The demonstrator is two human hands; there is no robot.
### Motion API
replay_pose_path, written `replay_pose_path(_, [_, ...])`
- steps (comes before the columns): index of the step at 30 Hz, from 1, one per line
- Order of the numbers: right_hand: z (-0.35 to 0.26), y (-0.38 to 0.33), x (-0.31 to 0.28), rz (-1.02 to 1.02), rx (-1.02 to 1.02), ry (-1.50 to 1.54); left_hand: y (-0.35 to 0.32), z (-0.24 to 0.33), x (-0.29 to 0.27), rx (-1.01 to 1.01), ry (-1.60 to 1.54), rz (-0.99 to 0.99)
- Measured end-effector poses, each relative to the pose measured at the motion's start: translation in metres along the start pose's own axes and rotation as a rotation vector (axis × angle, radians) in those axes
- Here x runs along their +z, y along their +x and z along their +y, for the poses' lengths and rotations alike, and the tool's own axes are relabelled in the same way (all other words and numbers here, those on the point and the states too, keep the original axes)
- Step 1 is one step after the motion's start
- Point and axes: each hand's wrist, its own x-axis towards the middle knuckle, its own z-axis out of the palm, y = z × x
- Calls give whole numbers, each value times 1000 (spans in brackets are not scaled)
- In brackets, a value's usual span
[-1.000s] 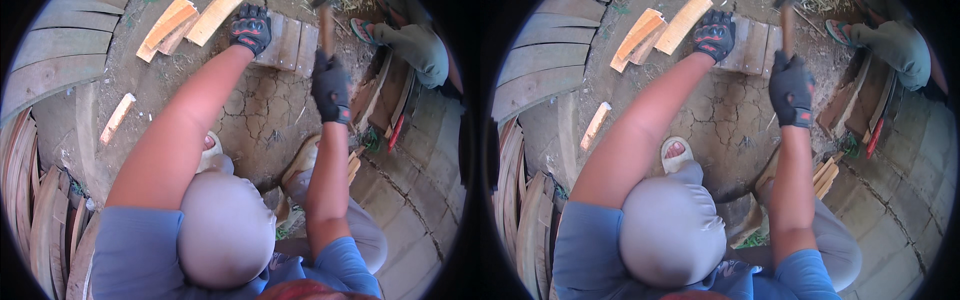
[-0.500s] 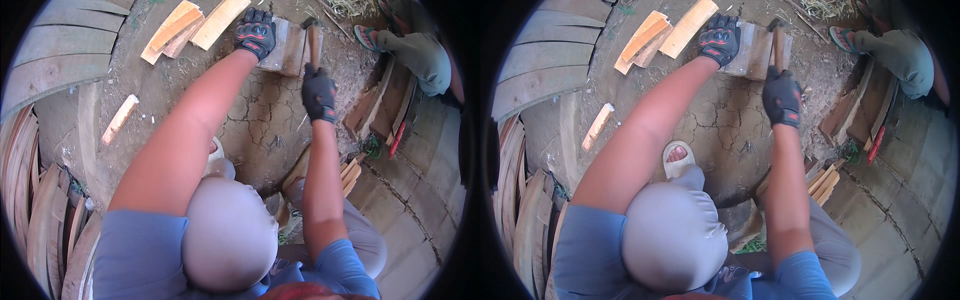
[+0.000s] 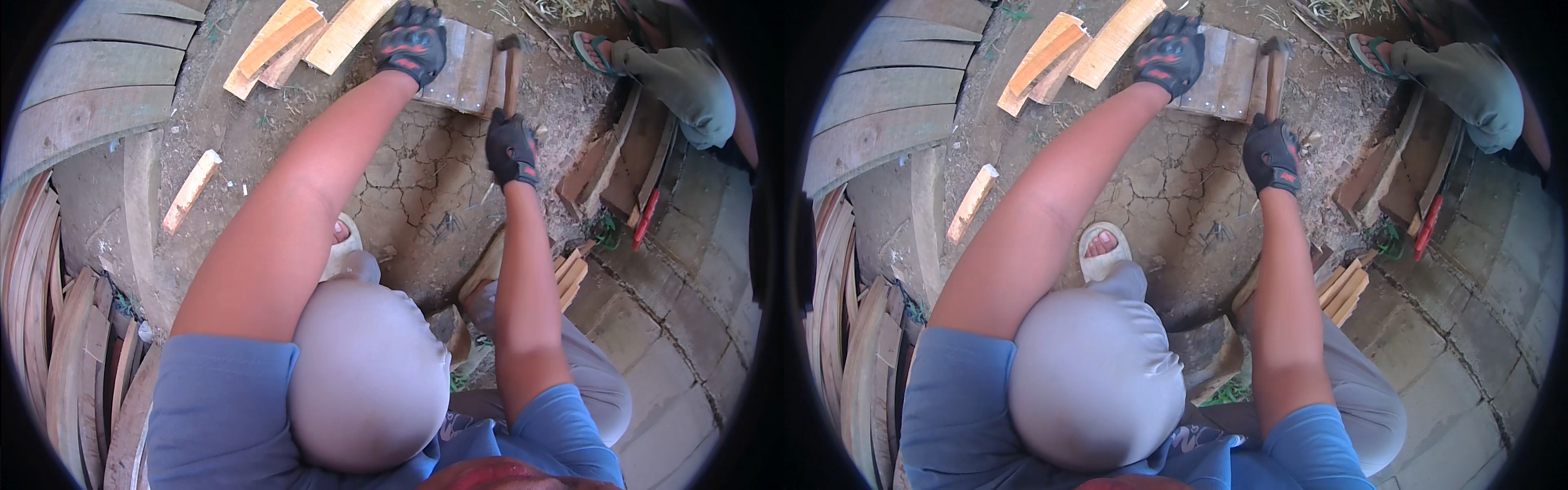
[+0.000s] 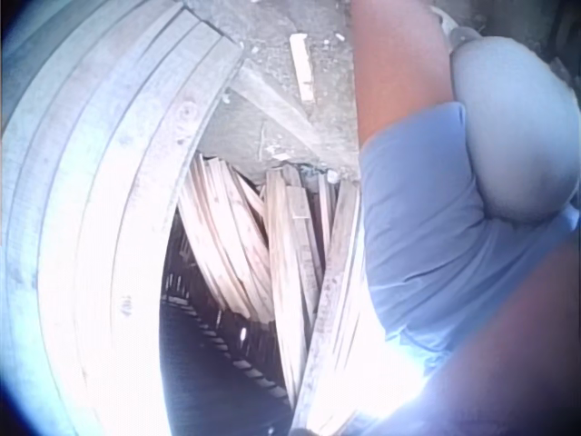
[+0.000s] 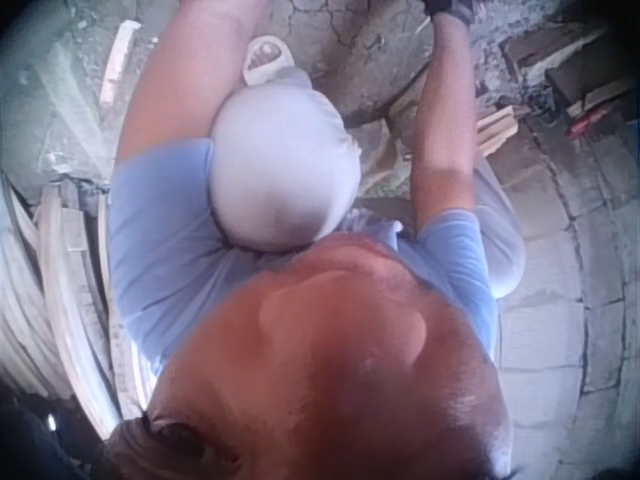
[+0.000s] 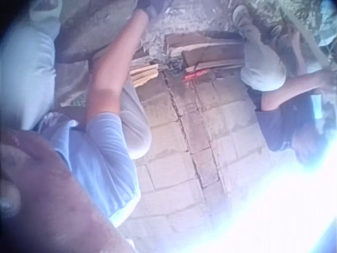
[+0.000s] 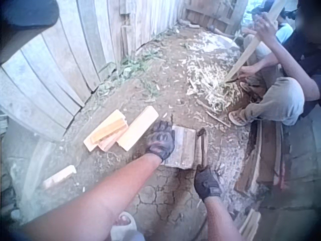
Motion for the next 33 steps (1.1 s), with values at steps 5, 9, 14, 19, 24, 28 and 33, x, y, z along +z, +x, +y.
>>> replay_pose_path(5, [-6,-16,-61,198,-67,249,-12,-16,19,-74,-11,-24])
replay_pose_path(9, [-31,-58,-158,494,-236,734,-7,-17,6,-69,4,-36])
replay_pose_path(14, [-32,-54,-146,755,-419,842,-3,-11,-5,-66,-32,-84])
replay_pose_path(19, [8,3,3,-17,-80,-45,3,11,-15,-29,-122,-90])
replay_pose_path(24, [-8,-23,-49,154,-106,155,-2,-11,2,-25,-16,-61])
replay_pose_path(28, [-22,-41,-106,355,-247,712,-4,-16,2,-30,-1,-55])
replay_pose_path(33, [-30,-38,-71,628,-181,598,-3,-13,1,-25,-4,-56])
